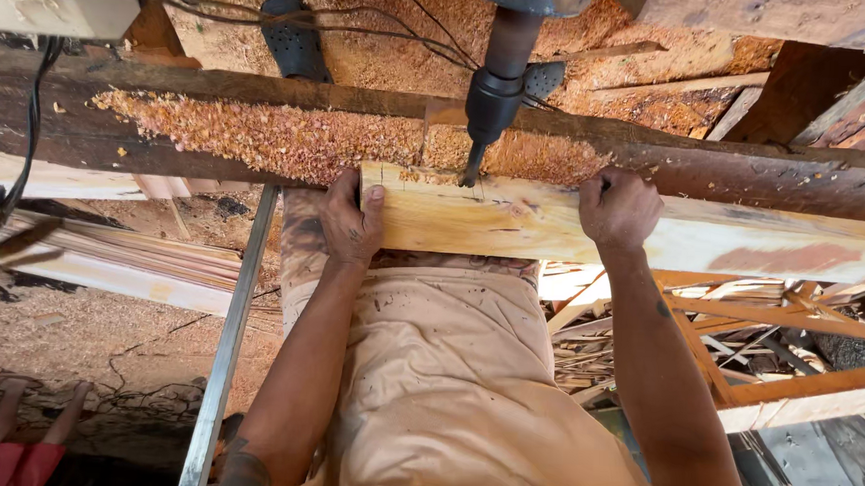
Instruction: The person uses a mortising machine to cut a series of rectangular slots into a wooden board by hand, sliding the board along a guide to align each subsequent cut.
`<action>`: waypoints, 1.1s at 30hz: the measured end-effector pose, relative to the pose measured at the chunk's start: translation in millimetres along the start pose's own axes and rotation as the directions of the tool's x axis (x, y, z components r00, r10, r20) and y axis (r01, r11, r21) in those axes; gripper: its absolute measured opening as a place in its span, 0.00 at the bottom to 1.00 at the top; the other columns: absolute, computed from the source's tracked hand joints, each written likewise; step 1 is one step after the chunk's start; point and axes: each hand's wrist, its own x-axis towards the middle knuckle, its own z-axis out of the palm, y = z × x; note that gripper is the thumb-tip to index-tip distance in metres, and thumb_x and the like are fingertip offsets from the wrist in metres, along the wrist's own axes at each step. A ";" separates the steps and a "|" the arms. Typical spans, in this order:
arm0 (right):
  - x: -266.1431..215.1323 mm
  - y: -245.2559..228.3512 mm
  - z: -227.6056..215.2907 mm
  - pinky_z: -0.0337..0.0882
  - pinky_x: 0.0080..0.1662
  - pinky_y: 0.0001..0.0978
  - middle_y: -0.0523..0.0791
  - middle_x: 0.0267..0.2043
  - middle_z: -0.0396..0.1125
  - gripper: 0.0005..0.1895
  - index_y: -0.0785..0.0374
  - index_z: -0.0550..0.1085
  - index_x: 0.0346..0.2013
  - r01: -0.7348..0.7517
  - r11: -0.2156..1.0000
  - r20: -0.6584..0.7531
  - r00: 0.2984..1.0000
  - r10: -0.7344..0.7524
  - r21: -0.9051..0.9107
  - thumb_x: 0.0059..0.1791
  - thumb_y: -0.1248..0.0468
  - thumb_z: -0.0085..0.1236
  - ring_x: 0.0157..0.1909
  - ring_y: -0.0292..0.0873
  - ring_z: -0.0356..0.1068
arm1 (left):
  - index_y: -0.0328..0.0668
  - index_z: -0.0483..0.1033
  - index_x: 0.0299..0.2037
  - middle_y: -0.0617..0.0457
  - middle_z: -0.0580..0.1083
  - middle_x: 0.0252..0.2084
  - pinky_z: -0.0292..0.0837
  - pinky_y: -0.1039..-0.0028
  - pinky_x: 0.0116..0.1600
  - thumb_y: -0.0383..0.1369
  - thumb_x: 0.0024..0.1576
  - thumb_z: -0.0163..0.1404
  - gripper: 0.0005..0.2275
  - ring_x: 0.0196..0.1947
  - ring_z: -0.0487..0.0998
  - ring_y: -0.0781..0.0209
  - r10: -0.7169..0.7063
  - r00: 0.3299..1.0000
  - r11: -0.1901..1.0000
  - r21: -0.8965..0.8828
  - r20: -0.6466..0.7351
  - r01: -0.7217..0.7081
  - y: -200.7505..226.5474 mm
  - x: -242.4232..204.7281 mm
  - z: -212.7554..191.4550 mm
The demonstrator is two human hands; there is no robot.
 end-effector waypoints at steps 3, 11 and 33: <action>-15.6 5.9 5.6 0.72 0.31 0.48 0.53 0.22 0.68 0.12 0.61 0.76 0.22 0.000 1.000 0.009 1.000 0.000 0.006 0.48 0.61 0.52 0.23 0.59 0.70 | 0.29 0.75 0.41 0.36 0.72 0.33 0.70 0.50 0.47 0.59 0.68 0.39 0.32 0.35 0.75 0.38 0.011 1.000 0.997 -0.079 -0.025 -0.013 0.3 -21.9 -1.5; -42.6 12.8 21.3 0.72 0.31 0.48 0.52 0.25 0.70 0.10 0.59 0.77 0.24 0.121 0.993 -0.056 0.991 -0.121 0.002 0.46 0.61 0.51 0.25 0.58 0.71 | 0.32 0.71 0.41 0.36 0.70 0.33 0.69 0.53 0.43 0.58 0.66 0.35 0.30 0.35 0.73 0.37 -0.083 0.996 0.996 -0.037 0.015 0.084 -14.7 -63.9 7.1; -0.9 50.3 -12.8 0.71 0.31 0.48 0.53 0.19 0.65 0.13 0.60 0.77 0.25 0.013 1.000 0.049 0.999 -0.013 0.005 0.48 0.58 0.52 0.21 0.58 0.68 | 0.33 0.70 0.35 0.39 0.68 0.31 0.68 0.53 0.40 0.57 0.67 0.36 0.29 0.32 0.72 0.40 -0.055 0.998 0.998 -0.004 0.034 0.055 29.6 -11.8 33.0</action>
